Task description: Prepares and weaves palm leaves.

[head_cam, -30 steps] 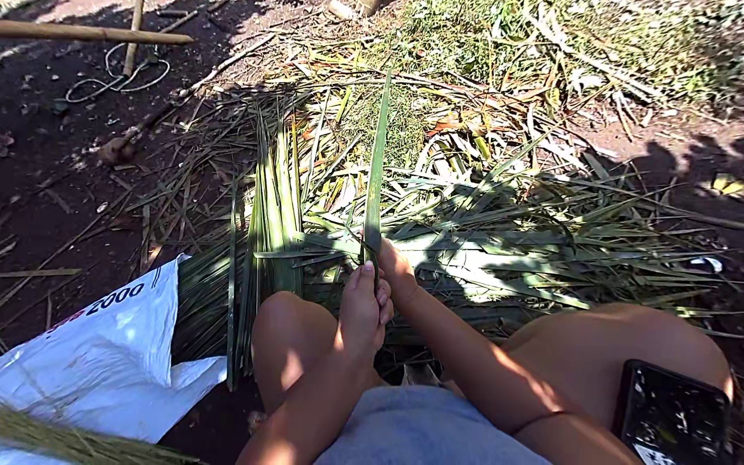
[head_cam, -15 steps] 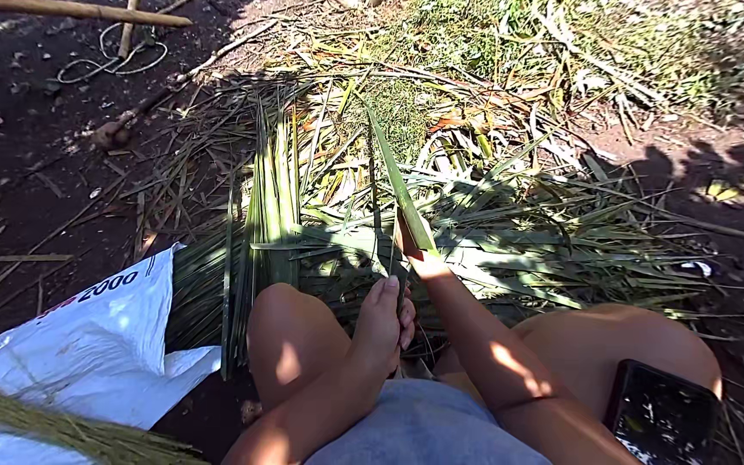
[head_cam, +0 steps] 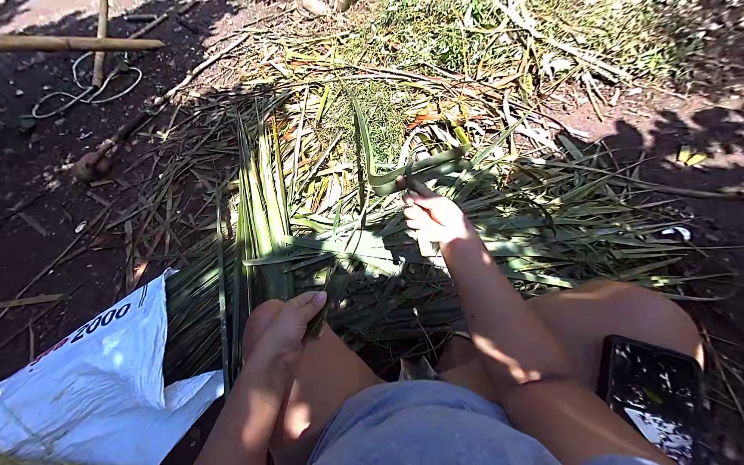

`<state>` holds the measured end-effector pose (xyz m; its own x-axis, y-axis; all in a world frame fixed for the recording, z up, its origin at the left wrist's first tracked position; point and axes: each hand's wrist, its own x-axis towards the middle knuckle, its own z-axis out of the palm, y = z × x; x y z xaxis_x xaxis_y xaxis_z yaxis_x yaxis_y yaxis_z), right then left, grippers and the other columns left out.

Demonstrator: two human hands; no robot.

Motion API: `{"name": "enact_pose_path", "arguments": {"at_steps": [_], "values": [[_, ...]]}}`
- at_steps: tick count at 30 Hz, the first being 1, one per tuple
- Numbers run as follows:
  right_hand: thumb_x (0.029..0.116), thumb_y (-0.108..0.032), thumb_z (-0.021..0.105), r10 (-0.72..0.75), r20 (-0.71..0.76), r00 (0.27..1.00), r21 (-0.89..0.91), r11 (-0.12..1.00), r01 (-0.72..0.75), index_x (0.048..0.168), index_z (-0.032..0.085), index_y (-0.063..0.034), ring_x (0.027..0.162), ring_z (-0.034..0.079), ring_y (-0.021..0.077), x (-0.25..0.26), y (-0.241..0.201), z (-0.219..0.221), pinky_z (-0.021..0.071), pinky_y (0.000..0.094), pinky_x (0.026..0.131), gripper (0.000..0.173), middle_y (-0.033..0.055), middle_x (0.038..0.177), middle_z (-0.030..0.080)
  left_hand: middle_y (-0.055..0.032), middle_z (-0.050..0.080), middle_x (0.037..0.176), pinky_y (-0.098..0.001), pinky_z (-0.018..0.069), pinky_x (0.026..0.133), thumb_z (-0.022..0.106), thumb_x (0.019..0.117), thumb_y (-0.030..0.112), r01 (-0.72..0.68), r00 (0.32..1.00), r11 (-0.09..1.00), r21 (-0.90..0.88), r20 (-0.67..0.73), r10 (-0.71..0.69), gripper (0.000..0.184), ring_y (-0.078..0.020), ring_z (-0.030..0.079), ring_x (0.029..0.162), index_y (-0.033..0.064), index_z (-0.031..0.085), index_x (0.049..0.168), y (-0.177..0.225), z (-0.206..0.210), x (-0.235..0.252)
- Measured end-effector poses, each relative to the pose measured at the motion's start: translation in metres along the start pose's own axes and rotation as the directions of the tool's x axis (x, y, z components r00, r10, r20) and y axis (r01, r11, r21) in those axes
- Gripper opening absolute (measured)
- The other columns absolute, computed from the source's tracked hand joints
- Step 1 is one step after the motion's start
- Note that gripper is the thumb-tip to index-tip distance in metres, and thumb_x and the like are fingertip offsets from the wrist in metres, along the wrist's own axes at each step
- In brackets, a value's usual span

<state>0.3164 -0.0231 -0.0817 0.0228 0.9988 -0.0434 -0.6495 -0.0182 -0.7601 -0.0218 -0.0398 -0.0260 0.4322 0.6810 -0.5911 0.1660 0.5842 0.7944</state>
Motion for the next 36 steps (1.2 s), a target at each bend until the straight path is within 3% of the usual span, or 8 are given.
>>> {"name": "enact_pose_path", "arguments": {"at_steps": [3,7,13,16,21,25,28,36], "values": [[0.1037,-0.012,0.031,-0.027,0.006,1.0,-0.094,0.995,0.027,0.139,0.049,-0.0191,0.048,0.045,-0.0006,-0.001,-0.019,-0.008,0.0386,0.0142,0.042,0.04,-0.0087,0.075,0.058,-0.0038,0.061,0.075,-0.0217,0.0492,0.052,0.045,0.1096,0.015,-0.025,0.993,0.999,-0.036,-0.12,0.021,0.026,-0.0091,0.056,0.057,0.0012,0.065,0.102,-0.004,-0.026,-0.001],[0.1011,-0.01,0.041,0.175,0.162,0.971,-0.174,0.974,-0.147,0.13,0.05,-0.014,0.049,0.05,0.0023,-0.006,0.009,0.021,0.0437,0.0176,0.045,0.031,-0.004,0.073,0.06,-0.0041,0.061,0.072,-0.021,0.0493,0.049,0.044,0.1099,0.015,-0.06,0.987,0.989,-0.133,-0.154,0.04,0.028,-0.0087,0.056,0.053,-0.0006,0.065,0.102,-0.011,-0.022,-0.001],[0.1037,-0.017,0.044,0.357,0.365,0.86,-0.206,0.932,-0.3,0.121,0.058,-0.0099,0.072,0.068,0.0099,-0.018,0.107,0.074,0.0594,0.0283,0.069,0.024,-0.0032,0.082,0.069,-0.0029,0.057,0.074,-0.0195,0.0499,0.048,0.039,0.1108,0.012,-0.11,0.978,0.952,-0.287,-0.204,0.052,0.033,-0.0078,0.056,0.053,0.0023,0.05,0.14,-0.006,0.021,-0.008],[0.1037,-0.02,0.045,0.407,0.375,0.833,-0.203,0.913,-0.355,0.12,0.061,-0.0113,0.062,0.062,0.0058,-0.021,0.118,0.071,0.0548,0.023,0.059,0.025,-0.0054,0.076,0.065,-0.0007,0.052,0.071,-0.0166,0.0435,0.041,0.033,0.1126,0.018,-0.033,0.984,0.892,-0.45,-0.17,-0.05,0.032,-0.0051,0.05,0.047,0.0068,0.049,0.139,-0.008,0.024,-0.009],[0.0886,-0.048,0.071,0.427,0.481,0.766,-0.224,0.904,-0.364,0.108,0.065,-0.0226,0.052,0.054,0.0005,-0.023,0.107,0.027,0.046,0.0177,0.047,0.033,-0.0112,0.073,0.062,0.0018,0.054,0.066,-0.0121,0.0431,0.037,0.026,0.1113,0.022,0.096,0.994,0.667,-0.739,0.036,-0.102,0.031,-0.0006,0.05,0.041,0.0085,0.05,0.127,-0.019,0.013,-0.013],[0.102,-0.026,0.053,0.611,0.252,0.751,-0.567,0.722,-0.397,0.115,0.057,-0.0099,0.053,0.051,-0.0004,-0.021,0.077,0.0,0.0449,0.0146,0.049,0.021,-0.0087,0.071,0.056,0.0018,0.053,0.066,-0.0126,0.0448,0.037,0.027,0.1115,0.022,0.087,0.996,0.632,-0.77,0.046,-0.081,0.031,-0.0012,0.051,0.041,0.0088,0.049,0.13,-0.019,0.011,-0.014],[0.1002,-0.02,0.054,0.662,0.201,0.722,-0.713,0.605,-0.356,0.119,0.062,-0.0065,0.054,0.051,-0.0012,-0.022,0.062,0.015,0.0441,0.0145,0.051,0.024,-0.0093,0.071,0.056,0.0009,0.054,0.066,-0.0135,0.0449,0.037,0.028,0.1113,0.019,0.057,0.998,0.671,-0.739,0.021,-0.061,0.032,-0.0022,0.051,0.041,0.0106,0.048,0.134,-0.017,0.013,-0.013],[0.1034,-0.015,0.049,0.614,0.272,0.741,-0.69,0.662,-0.295,0.121,0.065,-0.0043,0.05,0.048,-0.003,-0.018,0.06,0.05,0.0409,0.0132,0.048,0.026,-0.0091,0.069,0.057,0.0012,0.052,0.065,-0.0149,0.0421,0.038,0.031,0.1127,0.017,-0.093,0.995,0.838,-0.538,-0.081,0.058,0.037,-0.0031,0.048,0.042,0.0071,0.048,0.144,-0.026,0.02,-0.01]]}}
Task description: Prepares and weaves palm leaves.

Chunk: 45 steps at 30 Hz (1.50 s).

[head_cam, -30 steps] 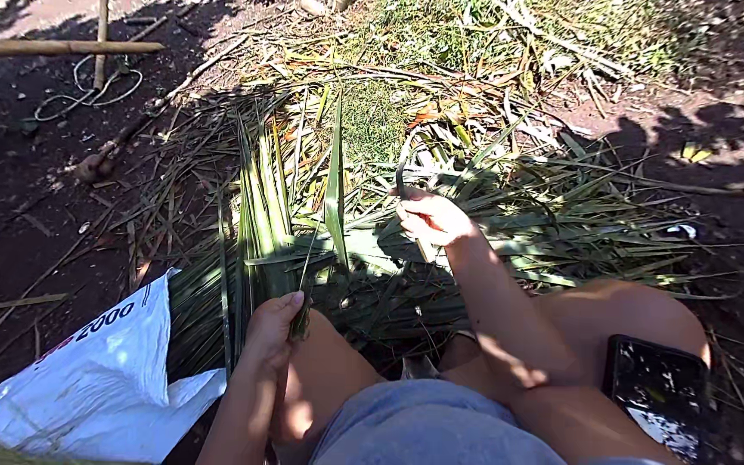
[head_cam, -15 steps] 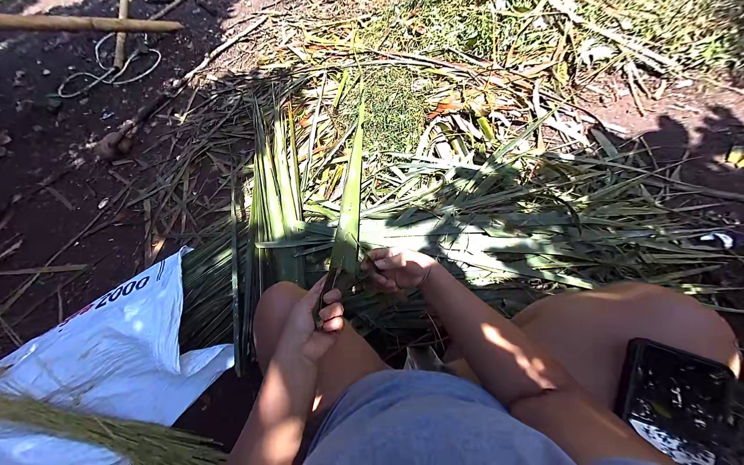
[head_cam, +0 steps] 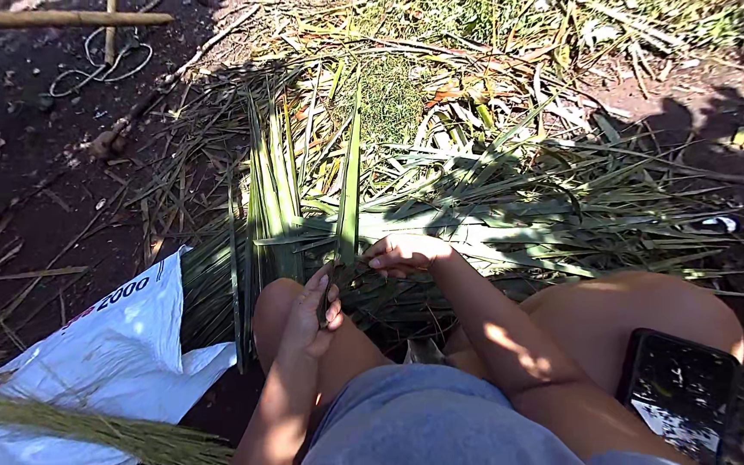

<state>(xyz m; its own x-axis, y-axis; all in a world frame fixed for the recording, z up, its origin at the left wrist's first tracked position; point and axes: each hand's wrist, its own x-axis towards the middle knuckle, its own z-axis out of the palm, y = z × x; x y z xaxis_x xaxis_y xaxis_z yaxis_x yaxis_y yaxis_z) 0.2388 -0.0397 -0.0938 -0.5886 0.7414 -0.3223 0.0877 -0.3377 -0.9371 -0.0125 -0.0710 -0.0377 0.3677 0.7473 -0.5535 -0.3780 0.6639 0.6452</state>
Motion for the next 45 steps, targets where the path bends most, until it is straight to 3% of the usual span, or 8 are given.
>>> {"name": "enact_pose_path", "arguments": {"at_steps": [5,10,14,19,24,28,37,45], "values": [[0.103,-0.012,0.049,-0.018,0.002,1.0,0.024,1.0,0.018,0.122,0.063,-0.0047,0.052,0.048,-0.0025,0.009,-0.004,-0.003,0.0414,0.0129,0.05,0.025,-0.0087,0.07,0.055,0.0016,0.052,0.062,-0.0147,0.0442,0.038,0.03,0.1125,0.015,-0.037,0.999,0.999,0.007,-0.005,0.037,0.038,-0.0025,0.049,0.041,0.0043,0.048,0.143,0.005,-0.002,-0.007],[0.0981,-0.021,0.053,-0.093,0.011,0.996,-0.056,0.994,0.093,0.124,0.064,-0.0048,0.049,0.046,-0.0042,-0.002,0.002,-0.023,0.0395,0.012,0.047,0.032,-0.0113,0.066,0.052,0.0016,0.052,0.063,-0.0149,0.0459,0.039,0.031,0.1123,0.015,-0.038,0.999,0.999,-0.015,-0.008,0.038,0.037,-0.0027,0.05,0.041,0.0039,0.051,0.141,0.011,-0.007,-0.009],[0.1005,-0.017,0.053,-0.041,-0.012,0.999,-0.131,0.991,0.039,0.12,0.063,-0.0036,0.053,0.047,-0.0026,0.001,-0.013,-0.01,0.0401,0.0139,0.05,0.026,-0.0088,0.069,0.054,0.001,0.052,0.064,-0.015,0.0443,0.038,0.033,0.1123,0.015,-0.022,1.0,1.0,0.006,-0.012,0.022,0.037,-0.0029,0.049,0.041,0.0031,0.05,0.143,0.006,-0.001,-0.008],[0.0982,-0.011,0.054,-0.093,0.005,0.996,0.065,0.994,0.093,0.107,0.061,-0.0053,0.053,0.054,-0.0013,0.02,-0.001,-0.004,0.0458,0.0141,0.05,0.012,-0.0057,0.069,0.061,0.0009,0.052,0.064,-0.0144,0.0413,0.039,0.03,0.1122,0.014,-0.037,0.998,0.995,0.091,0.062,0.032,0.04,-0.0025,0.048,0.042,0.0026,0.048,0.146,-0.002,0.001,-0.008],[0.0977,-0.002,0.053,-0.118,0.009,0.993,0.114,0.987,0.117,0.118,0.065,-0.0019,0.054,0.055,-0.0021,0.021,-0.019,0.009,0.0467,0.0139,0.051,0.024,-0.0061,0.072,0.065,0.0026,0.052,0.064,-0.0142,0.0419,0.039,0.031,0.1108,0.011,-0.055,0.998,0.985,0.166,0.05,0.048,0.04,-0.0015,0.047,0.042,0.0018,0.051,0.144,0.008,-0.004,-0.022],[0.0956,-0.004,0.053,-0.178,0.052,0.983,0.155,0.973,0.169,0.094,0.065,-0.0068,0.052,0.054,-0.0028,0.032,-0.014,0.018,0.0455,0.0133,0.05,0.013,-0.0067,0.069,0.064,0.0025,0.052,0.064,-0.014,0.042,0.04,0.032,0.1108,0.011,-0.08,0.997,0.979,0.187,0.014,0.078,0.039,-0.0016,0.047,0.043,0.0013,0.052,0.143,0.007,-0.005,-0.026],[0.0974,-0.007,0.054,-0.162,0.05,0.985,0.188,0.97,0.15,0.092,0.066,-0.0084,0.054,0.055,-0.0021,0.03,-0.011,0.032,0.0449,0.0134,0.051,0.014,-0.0069,0.067,0.063,0.0015,0.053,0.064,-0.0135,0.0424,0.039,0.028,0.1125,0.014,0.0,0.999,0.999,-0.036,0.035,0.002,0.037,-0.0016,0.049,0.042,0.0025,0.05,0.139,-0.002,0.001,-0.025],[0.0974,-0.005,0.049,-0.181,-0.085,0.98,0.344,0.918,0.2,0.089,0.064,-0.0067,0.049,0.054,0.0008,0.042,0.009,0.011,0.0455,0.0156,0.047,0.017,-0.0015,0.067,0.064,0.002,0.054,0.066,-0.013,0.0421,0.039,0.031,0.1121,0.014,0.023,0.999,1.0,-0.003,0.03,-0.023,0.036,-0.0011,0.048,0.043,0.0043,0.052,0.139,-0.001,-0.005,-0.026]]}}
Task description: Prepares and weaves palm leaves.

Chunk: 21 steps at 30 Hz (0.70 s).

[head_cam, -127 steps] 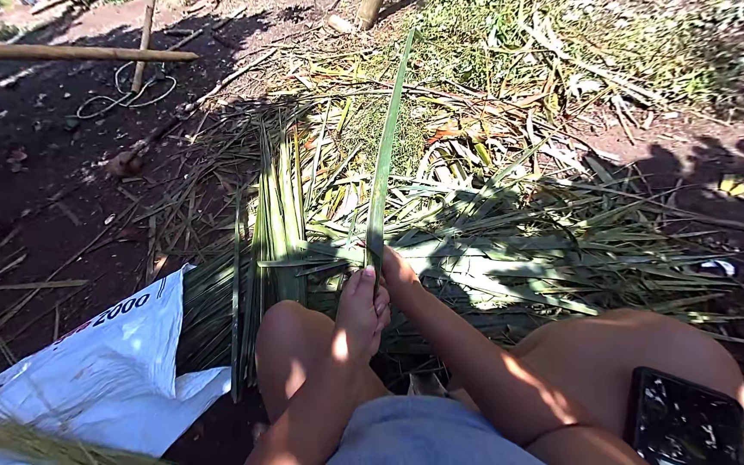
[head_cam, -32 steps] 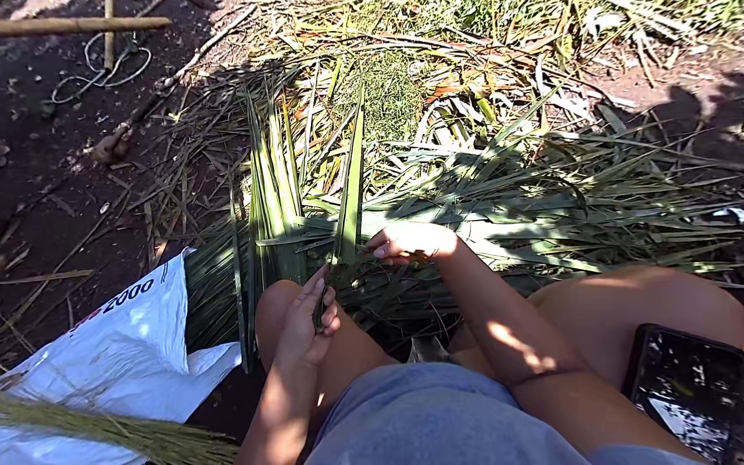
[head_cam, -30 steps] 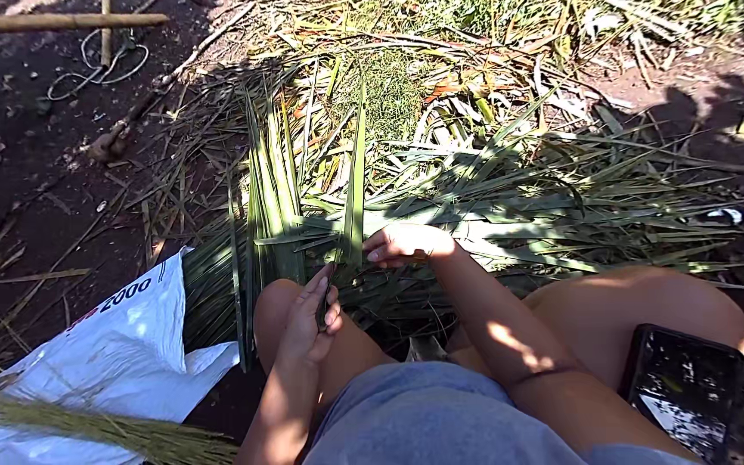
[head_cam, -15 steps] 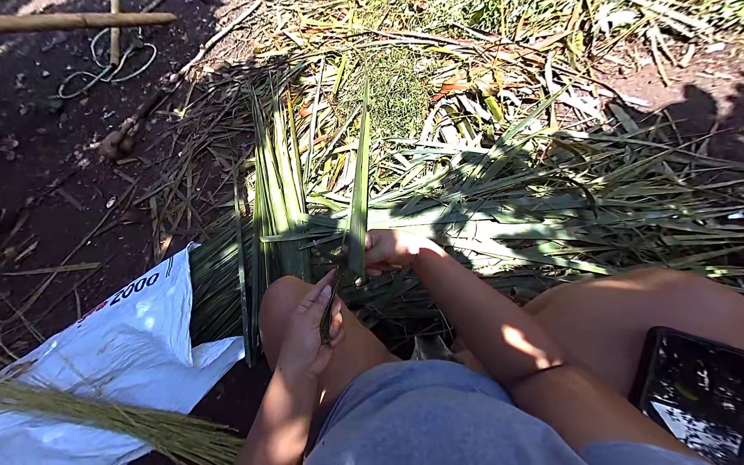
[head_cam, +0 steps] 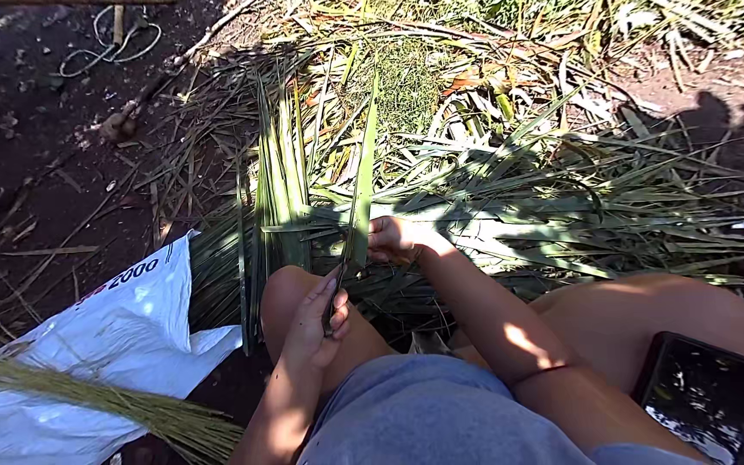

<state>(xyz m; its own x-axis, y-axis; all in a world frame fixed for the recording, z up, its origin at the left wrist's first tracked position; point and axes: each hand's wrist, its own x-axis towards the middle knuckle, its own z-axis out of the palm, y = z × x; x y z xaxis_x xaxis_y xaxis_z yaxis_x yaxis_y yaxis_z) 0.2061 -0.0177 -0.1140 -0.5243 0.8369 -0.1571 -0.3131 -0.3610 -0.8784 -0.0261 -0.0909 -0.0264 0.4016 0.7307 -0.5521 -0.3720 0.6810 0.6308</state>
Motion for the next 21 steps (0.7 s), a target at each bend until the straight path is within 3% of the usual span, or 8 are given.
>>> {"name": "enact_pose_path", "arguments": {"at_steps": [6,11,14,18,21], "values": [[0.1029,-0.008,0.046,0.141,-0.136,0.981,0.063,0.989,-0.134,0.096,0.056,-0.0081,0.049,0.051,0.0043,0.016,-0.01,0.004,0.0446,0.0188,0.046,0.013,-0.0003,0.068,0.059,0.0002,0.054,0.067,-0.0146,0.0437,0.038,0.035,0.1117,0.014,0.025,0.998,1.0,-0.01,-0.057,-0.025,0.034,-0.0028,0.05,0.043,0.0031,0.056,0.136,0.003,-0.014,-0.005],[0.1067,-0.014,0.048,0.22,-0.067,0.973,-0.015,0.975,-0.221,0.118,0.06,-0.0074,0.049,0.05,0.0023,0.038,-0.006,0.007,0.0449,0.0166,0.045,0.017,-0.0024,0.071,0.057,0.0012,0.05,0.064,-0.0151,0.0413,0.037,0.034,0.1118,0.014,0.019,0.982,0.999,0.036,-0.19,-0.011,0.034,-0.003,0.047,0.042,0.0033,0.056,0.136,0.006,-0.024,-0.01],[0.1072,-0.014,0.047,0.268,-0.062,0.961,-0.024,0.963,-0.27,0.107,0.058,-0.007,0.045,0.049,0.0029,0.049,-0.002,0.004,0.0441,0.017,0.043,0.014,-0.002,0.066,0.055,0.0005,0.05,0.065,-0.0156,0.0402,0.036,0.037,0.1114,0.014,0.007,0.971,0.998,0.064,-0.237,0.008,0.034,-0.0034,0.046,0.042,0.0033,0.057,0.136,0.004,-0.029,-0.011],[0.1071,-0.012,0.048,0.303,-0.082,0.949,-0.047,0.95,-0.307,0.111,0.06,-0.0062,0.046,0.049,0.0031,0.053,-0.001,0.003,0.044,0.0173,0.043,0.014,-0.0016,0.068,0.056,0.0006,0.05,0.065,-0.0159,0.0401,0.036,0.037,0.1113,0.014,0.005,0.967,0.995,0.096,-0.255,0.02,0.033,-0.0034,0.046,0.042,0.0039,0.057,0.136,0.001,-0.036,-0.01],[0.1047,-0.009,0.05,0.291,-0.153,0.944,-0.037,0.953,-0.3,0.102,0.059,-0.0055,0.046,0.05,0.0038,0.05,0.0,0.001,0.0435,0.0177,0.043,0.011,0.0004,0.069,0.059,0.0001,0.05,0.065,-0.0163,0.0398,0.037,0.038,0.111,0.014,0.01,0.968,0.993,0.119,-0.251,0.02,0.034,-0.0037,0.045,0.042,0.0044,0.058,0.136,0.001,-0.039,-0.009]]}}
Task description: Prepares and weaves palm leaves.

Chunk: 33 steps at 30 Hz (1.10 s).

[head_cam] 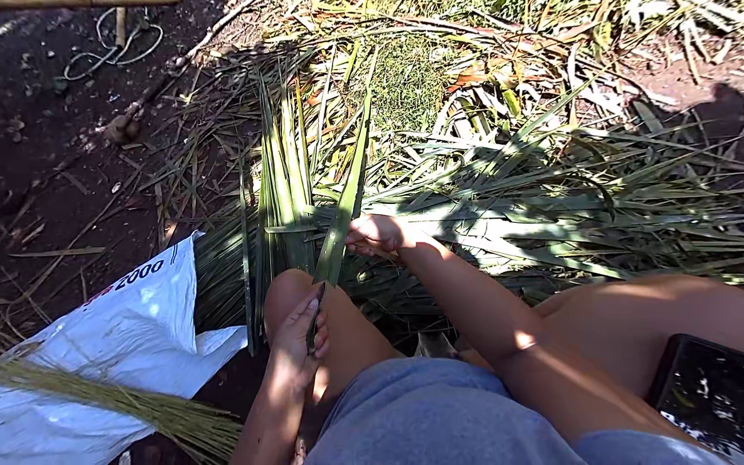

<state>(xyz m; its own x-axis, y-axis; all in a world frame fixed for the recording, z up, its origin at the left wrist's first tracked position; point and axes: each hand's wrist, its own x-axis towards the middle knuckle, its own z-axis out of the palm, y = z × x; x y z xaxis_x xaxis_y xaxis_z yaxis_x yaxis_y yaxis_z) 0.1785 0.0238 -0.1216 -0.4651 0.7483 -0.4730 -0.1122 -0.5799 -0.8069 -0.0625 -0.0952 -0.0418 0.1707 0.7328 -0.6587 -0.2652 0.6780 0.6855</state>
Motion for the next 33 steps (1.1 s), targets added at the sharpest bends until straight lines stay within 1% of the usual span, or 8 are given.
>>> {"name": "enact_pose_path", "arguments": {"at_steps": [4,7,10,17,20,23,27,33], "values": [[0.1014,-0.006,0.05,-0.002,-0.244,0.97,0.121,0.992,0.033,0.102,0.061,-0.005,0.049,0.051,0.0045,-0.02,-0.014,-0.009,0.0439,0.0184,0.045,0.012,0.0004,0.069,0.058,0.0012,0.05,0.066,-0.015,0.0397,0.037,0.038,0.1107,0.013,0.042,0.996,0.998,0.04,0.078,-0.045,0.032,-0.002,0.044,0.042,0.003,0.058,0.135,0.001,-0.004,-0.01],[0.1036,-0.012,0.048,-0.098,-0.25,0.963,0.155,0.978,0.14,0.094,0.06,-0.0108,0.048,0.047,0.0021,-0.023,-0.012,-0.032,0.0404,0.0172,0.044,0.015,-0.0042,0.065,0.055,0.0032,0.051,0.066,-0.014,0.0404,0.039,0.037,0.1092,0.012,0.056,0.982,0.995,0.083,0.178,-0.07,0.035,-0.0008,0.045,0.043,0.0043,0.058,0.137,0.004,-0.016,-0.019],[0.1039,-0.011,0.046,-0.054,-0.312,0.949,0.232,0.964,0.131,0.1,0.058,-0.0111,0.046,0.044,0.0015,-0.024,-0.019,-0.037,0.0391,0.0169,0.042,0.013,-0.004,0.065,0.053,0.0051,0.051,0.066,-0.0131,0.0398,0.039,0.036,0.1079,0.013,0.039,0.971,0.988,0.147,0.228,-0.073,0.038,0.0003,0.044,0.044,0.005,0.056,0.139,0.012,-0.029,-0.026],[0.1091,-0.024,0.04,-0.003,-0.37,0.929,0.444,0.878,0.18,0.093,0.054,-0.0148,0.04,0.04,0.0016,-0.003,-0.021,-0.067,0.0352,0.0169,0.038,0.023,-0.006,0.054,0.044,0.0054,0.059,0.067,-0.0132,0.0428,0.04,0.043,0.1034,0.011,-0.064,0.981,0.955,0.289,0.195,0.007,0.038,0.0008,0.049,0.044,0.0064,0.063,0.135,0.042,-0.065,-0.057],[0.1073,-0.027,0.045,0.032,-0.546,0.837,0.475,0.835,0.278,0.09,0.052,-0.0173,0.045,0.042,0.0041,-0.009,-0.033,-0.083,0.0392,0.0204,0.043,0.021,-0.0062,0.059,0.044,0.0071,0.059,0.067,-0.0126,0.0406,0.041,0.045,0.1047,0.014,-0.153,0.969,0.925,0.347,0.235,0.072,0.036,0.002,0.046,0.044,0.0089,0.065,0.135,0.055,-0.083,-0.065],[0.1037,-0.016,0.05,-0.027,-0.679,0.734,0.458,0.765,0.452,0.105,0.056,-0.0148,0.056,0.053,0.0066,-0.038,-0.052,-0.107,0.0476,0.0242,0.05,0.006,-0.0028,0.071,0.054,0.0084,0.059,0.067,-0.0129,0.0397,0.041,0.049,0.1043,0.018,-0.214,0.954,0.892,0.399,0.283,0.103,0.035,0.0024,0.045,0.045,0.0126,0.067,0.133,0.066,-0.097,-0.064],[0.103,-0.016,0.052,-0.055,-0.798,0.601,0.362,0.753,0.55,0.092,0.052,-0.0169,0.049,0.047,0.0039,-0.089,-0.088,-0.152,0.0435,0.0207,0.046,0.011,-0.005,0.064,0.05,0.0097,0.064,0.072,-0.0127,0.0413,0.044,0.058,0.1012,0.026,-0.256,0.941,0.821,0.511,0.324,0.093,0.032,0.0033,0.048,0.047,0.0174,0.071,0.128,0.084,-0.126,-0.042],[0.1082,-0.022,0.043,-0.14,-0.897,0.419,0.113,0.844,0.524,0.098,0.053,-0.0167,0.051,0.046,0.0024,-0.194,-0.124,-0.219,0.0407,0.0195,0.047,0.015,-0.0068,0.069,0.052,0.0114,0.067,0.079,-0.0167,0.0521,0.065,0.054,0.1001,0.012,-0.298,0.945,0.449,0.842,0.195,0.262,0.02,0.0036,0.061,0.066,0.0045,0.068,0.111,0.131,-0.157,0.001]]}}
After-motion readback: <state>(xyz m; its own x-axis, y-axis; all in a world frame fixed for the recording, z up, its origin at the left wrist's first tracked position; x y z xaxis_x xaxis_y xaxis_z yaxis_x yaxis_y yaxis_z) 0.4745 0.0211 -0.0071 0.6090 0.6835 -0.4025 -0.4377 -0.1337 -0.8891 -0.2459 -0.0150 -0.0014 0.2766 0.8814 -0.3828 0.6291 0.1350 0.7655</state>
